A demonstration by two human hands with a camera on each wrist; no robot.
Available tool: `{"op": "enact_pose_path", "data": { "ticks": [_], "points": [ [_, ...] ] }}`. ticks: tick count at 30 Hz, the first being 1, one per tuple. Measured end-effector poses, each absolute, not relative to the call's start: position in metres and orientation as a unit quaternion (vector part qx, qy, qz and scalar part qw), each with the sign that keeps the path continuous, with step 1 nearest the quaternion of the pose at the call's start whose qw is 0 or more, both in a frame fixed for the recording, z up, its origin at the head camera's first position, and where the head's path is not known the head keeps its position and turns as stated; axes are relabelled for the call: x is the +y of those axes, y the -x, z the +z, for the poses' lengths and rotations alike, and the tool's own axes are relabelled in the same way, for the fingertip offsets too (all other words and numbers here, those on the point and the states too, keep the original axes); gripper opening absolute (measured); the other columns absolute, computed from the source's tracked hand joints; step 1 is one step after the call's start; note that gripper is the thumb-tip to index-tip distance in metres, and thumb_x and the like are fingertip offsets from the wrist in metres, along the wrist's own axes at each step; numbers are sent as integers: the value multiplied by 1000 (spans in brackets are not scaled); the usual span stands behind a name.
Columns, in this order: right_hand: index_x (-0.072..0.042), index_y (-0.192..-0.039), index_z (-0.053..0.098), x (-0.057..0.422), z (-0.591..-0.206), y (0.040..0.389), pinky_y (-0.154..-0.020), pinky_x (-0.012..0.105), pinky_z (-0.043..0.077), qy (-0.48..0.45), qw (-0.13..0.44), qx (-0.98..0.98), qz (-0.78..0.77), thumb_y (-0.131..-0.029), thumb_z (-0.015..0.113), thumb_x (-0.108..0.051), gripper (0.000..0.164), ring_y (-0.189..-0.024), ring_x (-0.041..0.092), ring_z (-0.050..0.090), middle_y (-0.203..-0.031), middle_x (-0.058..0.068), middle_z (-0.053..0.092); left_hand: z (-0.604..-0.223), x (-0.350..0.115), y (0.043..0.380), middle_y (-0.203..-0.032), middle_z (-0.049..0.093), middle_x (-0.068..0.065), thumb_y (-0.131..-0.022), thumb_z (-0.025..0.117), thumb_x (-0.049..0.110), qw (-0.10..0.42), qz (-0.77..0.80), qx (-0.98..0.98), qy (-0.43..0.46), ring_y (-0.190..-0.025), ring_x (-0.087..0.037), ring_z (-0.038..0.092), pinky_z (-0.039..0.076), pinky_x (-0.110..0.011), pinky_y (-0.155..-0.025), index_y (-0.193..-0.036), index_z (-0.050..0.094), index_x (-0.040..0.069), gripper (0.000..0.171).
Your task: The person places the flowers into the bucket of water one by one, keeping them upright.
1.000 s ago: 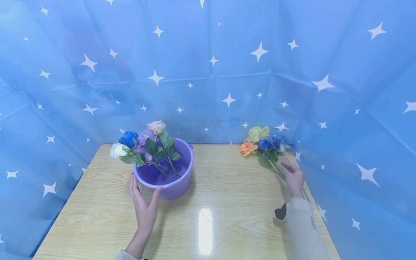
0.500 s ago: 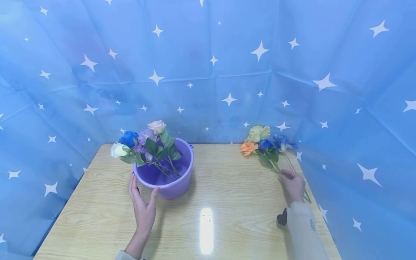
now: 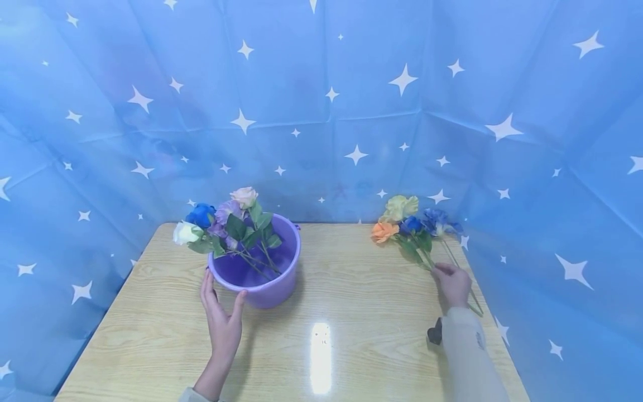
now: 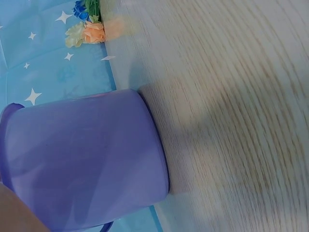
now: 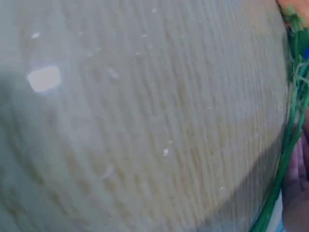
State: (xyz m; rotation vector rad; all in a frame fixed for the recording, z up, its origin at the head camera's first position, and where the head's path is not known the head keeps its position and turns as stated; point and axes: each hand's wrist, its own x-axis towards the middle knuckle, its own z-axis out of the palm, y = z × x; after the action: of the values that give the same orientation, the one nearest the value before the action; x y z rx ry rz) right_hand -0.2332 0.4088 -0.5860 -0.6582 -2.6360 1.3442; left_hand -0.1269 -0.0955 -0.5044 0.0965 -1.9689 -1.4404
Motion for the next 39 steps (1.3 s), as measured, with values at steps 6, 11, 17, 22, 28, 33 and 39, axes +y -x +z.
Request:
{"op": "enact_pose_path", "data": {
  "ticks": [6,11,17,22,28,33,39],
  "points": [
    [-2,-126,67,407,-584,239,-111,53,44,227,49,-867,441,-97,66,-26,38,-82,-9,50,-106,4,77,-527,-104,134,-162,21,-18,-86,74,4,333,-552,-763,-44,-150,-39,22,15,-55,-127,-155,24,2,86],
    [0,-127,66,407,-586,244,-112,56,41,225,44,-872,432,-98,65,-26,39,-112,29,61,-115,16,73,-531,-106,132,-164,20,-11,-88,74,11,319,-557,-766,-51,-152,-35,21,16,-61,-126,-157,23,8,86],
    [0,-126,66,408,-589,249,-103,57,46,204,39,-895,395,-99,62,-24,36,-111,39,60,-120,25,69,-531,-105,131,-165,20,-10,-88,75,13,313,-559,-766,-54,-152,-32,21,15,-55,-128,-158,23,11,87],
    [0,-125,67,408,-586,252,-92,54,49,207,31,-897,389,-99,63,-26,37,-102,37,62,-112,23,71,-531,-104,131,-163,21,-15,-87,75,9,323,-550,-769,-46,-151,-37,23,17,-57,-126,-157,24,9,87],
    [1,-124,67,405,-582,255,-93,55,49,210,23,-900,381,-99,62,-26,37,-113,42,59,-120,25,69,-521,-100,131,-161,22,-21,-86,74,3,328,-547,-769,-52,-149,-42,23,17,-65,-123,-155,23,0,86],
    [1,-120,70,402,-579,258,-72,38,51,205,38,-906,368,-98,62,-23,33,-95,33,64,-118,24,70,-514,-97,130,-160,21,-25,-86,72,0,330,-546,-768,-52,-148,-46,22,16,-69,-122,-153,22,-6,83],
    [0,-115,72,400,-579,260,-72,37,48,213,58,-908,357,-98,63,-21,29,-75,17,60,-99,18,75,-526,-104,134,-162,21,-18,-85,75,5,330,-539,-774,-50,-150,-41,24,19,-65,-123,-156,23,4,88]
  ]
}}
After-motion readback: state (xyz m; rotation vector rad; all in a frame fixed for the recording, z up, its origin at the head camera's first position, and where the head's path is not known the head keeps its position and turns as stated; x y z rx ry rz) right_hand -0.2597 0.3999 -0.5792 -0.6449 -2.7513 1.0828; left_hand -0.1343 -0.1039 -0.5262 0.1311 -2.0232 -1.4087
